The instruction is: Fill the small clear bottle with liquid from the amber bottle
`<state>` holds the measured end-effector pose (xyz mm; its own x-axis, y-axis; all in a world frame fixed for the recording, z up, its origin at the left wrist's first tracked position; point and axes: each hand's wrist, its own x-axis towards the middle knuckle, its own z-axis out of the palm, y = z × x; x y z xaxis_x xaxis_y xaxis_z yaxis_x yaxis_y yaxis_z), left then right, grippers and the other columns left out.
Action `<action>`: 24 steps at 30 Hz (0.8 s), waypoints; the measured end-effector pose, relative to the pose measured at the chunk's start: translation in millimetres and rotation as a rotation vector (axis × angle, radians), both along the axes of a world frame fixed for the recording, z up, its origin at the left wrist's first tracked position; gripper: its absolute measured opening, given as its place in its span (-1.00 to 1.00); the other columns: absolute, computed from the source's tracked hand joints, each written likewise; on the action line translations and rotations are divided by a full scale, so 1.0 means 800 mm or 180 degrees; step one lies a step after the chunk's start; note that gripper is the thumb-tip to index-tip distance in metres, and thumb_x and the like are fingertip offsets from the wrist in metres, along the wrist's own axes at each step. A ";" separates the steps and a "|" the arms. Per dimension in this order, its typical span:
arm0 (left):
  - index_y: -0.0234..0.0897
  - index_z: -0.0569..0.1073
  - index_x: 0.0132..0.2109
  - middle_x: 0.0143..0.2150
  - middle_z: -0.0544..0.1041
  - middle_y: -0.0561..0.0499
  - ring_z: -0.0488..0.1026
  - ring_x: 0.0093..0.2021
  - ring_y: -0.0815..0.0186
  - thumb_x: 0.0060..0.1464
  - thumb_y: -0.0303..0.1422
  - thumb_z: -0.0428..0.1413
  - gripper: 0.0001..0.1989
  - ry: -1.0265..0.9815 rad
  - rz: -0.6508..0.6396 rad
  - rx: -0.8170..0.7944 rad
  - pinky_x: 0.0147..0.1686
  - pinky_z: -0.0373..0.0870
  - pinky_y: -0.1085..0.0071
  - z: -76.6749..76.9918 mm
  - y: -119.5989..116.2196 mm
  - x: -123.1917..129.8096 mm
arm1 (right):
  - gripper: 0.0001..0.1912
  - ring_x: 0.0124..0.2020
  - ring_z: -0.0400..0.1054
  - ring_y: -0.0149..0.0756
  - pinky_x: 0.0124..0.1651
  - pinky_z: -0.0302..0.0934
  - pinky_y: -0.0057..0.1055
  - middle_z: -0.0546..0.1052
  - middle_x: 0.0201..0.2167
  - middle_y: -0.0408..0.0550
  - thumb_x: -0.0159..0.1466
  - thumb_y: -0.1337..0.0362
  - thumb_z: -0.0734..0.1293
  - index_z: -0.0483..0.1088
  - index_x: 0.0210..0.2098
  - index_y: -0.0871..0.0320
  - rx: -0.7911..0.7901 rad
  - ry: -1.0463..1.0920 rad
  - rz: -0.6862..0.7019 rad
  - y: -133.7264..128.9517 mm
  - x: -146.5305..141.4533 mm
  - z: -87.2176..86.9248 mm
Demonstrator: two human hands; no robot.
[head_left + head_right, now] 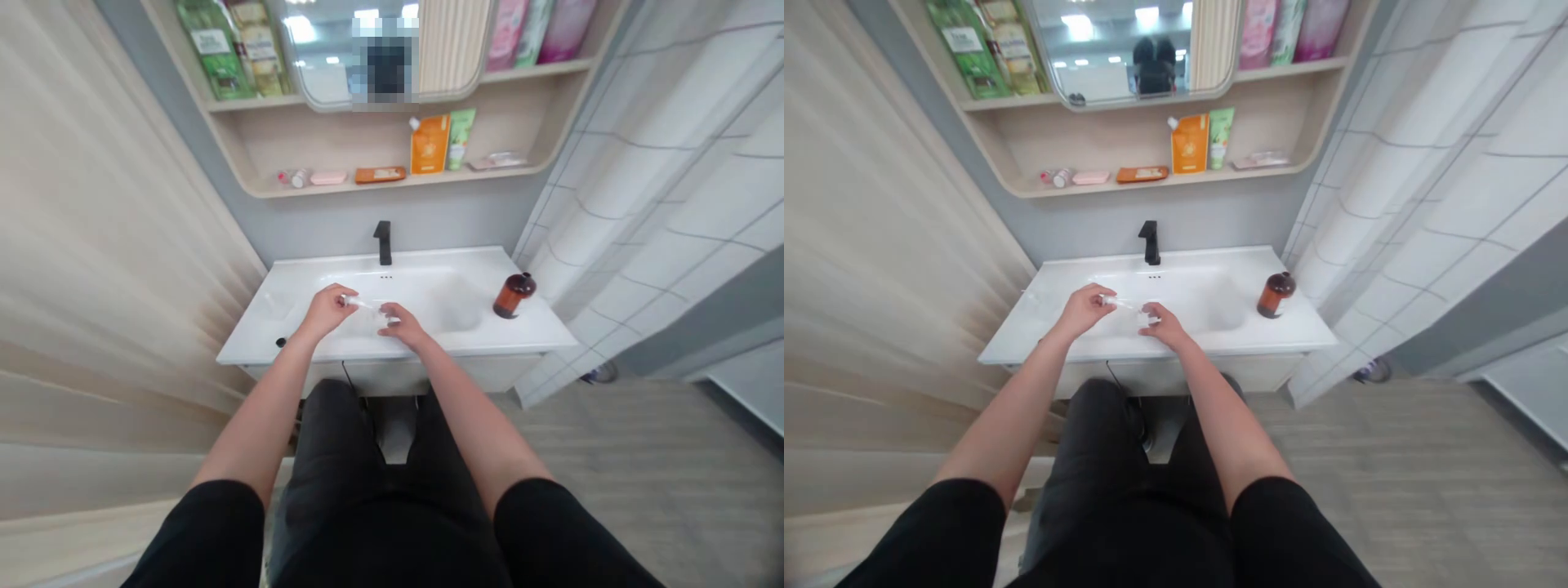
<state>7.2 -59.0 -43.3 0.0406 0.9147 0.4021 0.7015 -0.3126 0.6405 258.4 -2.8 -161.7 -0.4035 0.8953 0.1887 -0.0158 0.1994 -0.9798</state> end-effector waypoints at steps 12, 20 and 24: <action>-0.21 0.79 0.05 -0.03 0.74 -0.18 0.68 0.03 -0.03 0.16 -0.44 0.30 -0.68 0.1978 -0.0702 -0.0433 0.19 0.56 0.12 0.019 0.032 0.059 | -0.27 0.08 0.49 -0.06 0.16 0.45 -0.10 0.63 0.16 -0.04 -0.12 0.16 0.72 0.57 0.05 -0.03 0.0008 0.0066 0.0037 0.003 -0.001 -0.001; -0.17 0.77 0.08 -0.03 0.78 -0.14 0.70 0.00 0.00 0.28 -0.30 0.29 -0.72 0.1616 -0.0677 -0.0513 0.14 0.57 0.16 0.005 0.034 0.055 | -0.26 0.11 0.50 -0.04 0.09 0.47 -0.14 0.63 0.15 -0.02 -0.11 0.18 0.72 0.59 0.08 -0.04 0.0011 0.0092 -0.0014 -0.001 -0.002 0.003; -0.29 0.77 -0.07 -0.13 0.76 -0.30 0.71 -0.03 -0.11 0.40 -0.12 0.23 -0.66 0.1979 -0.0088 -0.0645 0.06 0.55 0.12 0.003 0.031 0.075 | -0.25 0.10 0.49 -0.04 0.05 0.46 -0.16 0.62 0.15 -0.02 -0.12 0.19 0.71 0.58 0.07 -0.04 0.0053 0.0106 -0.0025 0.000 -0.003 0.002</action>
<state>67.1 -34.0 -41.3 0.2344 0.9652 0.1157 0.9535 -0.2514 0.1660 255.8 -3.0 -160.4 -0.3896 0.8951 0.2168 -0.0467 0.2158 -0.9753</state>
